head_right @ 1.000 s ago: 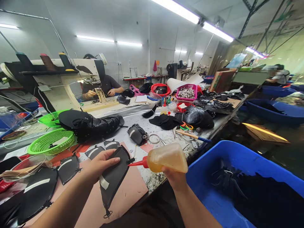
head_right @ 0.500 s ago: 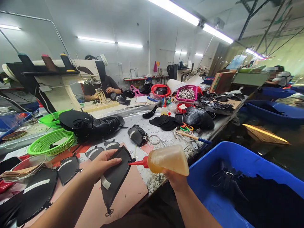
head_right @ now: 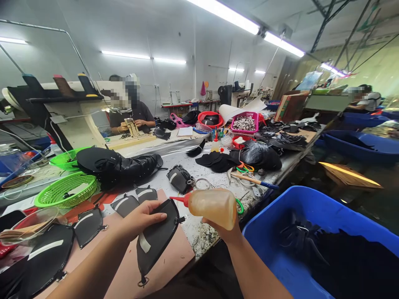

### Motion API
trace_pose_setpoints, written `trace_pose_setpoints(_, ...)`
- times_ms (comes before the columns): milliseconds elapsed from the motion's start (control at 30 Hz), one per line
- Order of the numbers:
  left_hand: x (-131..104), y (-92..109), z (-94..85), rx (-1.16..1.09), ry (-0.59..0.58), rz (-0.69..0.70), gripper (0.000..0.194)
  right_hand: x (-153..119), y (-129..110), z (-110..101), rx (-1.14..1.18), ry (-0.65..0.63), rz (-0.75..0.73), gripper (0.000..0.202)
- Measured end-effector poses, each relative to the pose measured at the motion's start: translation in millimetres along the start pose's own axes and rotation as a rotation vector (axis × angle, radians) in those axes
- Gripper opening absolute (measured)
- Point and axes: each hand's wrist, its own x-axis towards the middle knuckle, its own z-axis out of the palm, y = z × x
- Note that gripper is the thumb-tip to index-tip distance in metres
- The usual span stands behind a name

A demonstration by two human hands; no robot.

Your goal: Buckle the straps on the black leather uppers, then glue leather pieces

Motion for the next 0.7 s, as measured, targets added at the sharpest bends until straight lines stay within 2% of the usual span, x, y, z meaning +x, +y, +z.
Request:
trace_pose_setpoints(100,21,-5,8.3,-0.035,0.056,-0.042,0.015,8,6,-5,-0.102,0.039,-0.036,0.058)
trace_pose_setpoints(200,58,-15,23.7,-0.083,0.219,-0.062,0.007,18,16,-22,-0.086,0.3,-0.076,0.051)
trace_pose_setpoints(267,89,-22,37.2,-0.121,0.343,-0.084,0.013,25,17,-32,-0.02,0.463,-0.092,0.047)
trace_pose_setpoints(367,131,-26,55.3,-0.166,0.422,-0.092,0.022,31,8,-46,0.039,0.539,-0.084,0.048)
trace_pose_setpoints(433,152,-27,58.7,-0.178,0.472,-0.045,0.02,31,1,-56,0.03,0.552,-0.076,0.047)
trace_pose_setpoints(533,170,-31,43.5,-0.178,0.676,0.045,0.026,29,-1,-70,0.017,0.588,-0.08,0.048)
trace_pose_setpoints(633,177,-39,12.9,-0.179,0.93,0.075,0.036,28,6,-76,0.017,0.606,-0.067,0.048)
trace_pose_setpoints(700,180,-45,-6.0,-0.185,1.01,0.067,0.039,28,13,-74,0.014,0.587,-0.034,0.045)
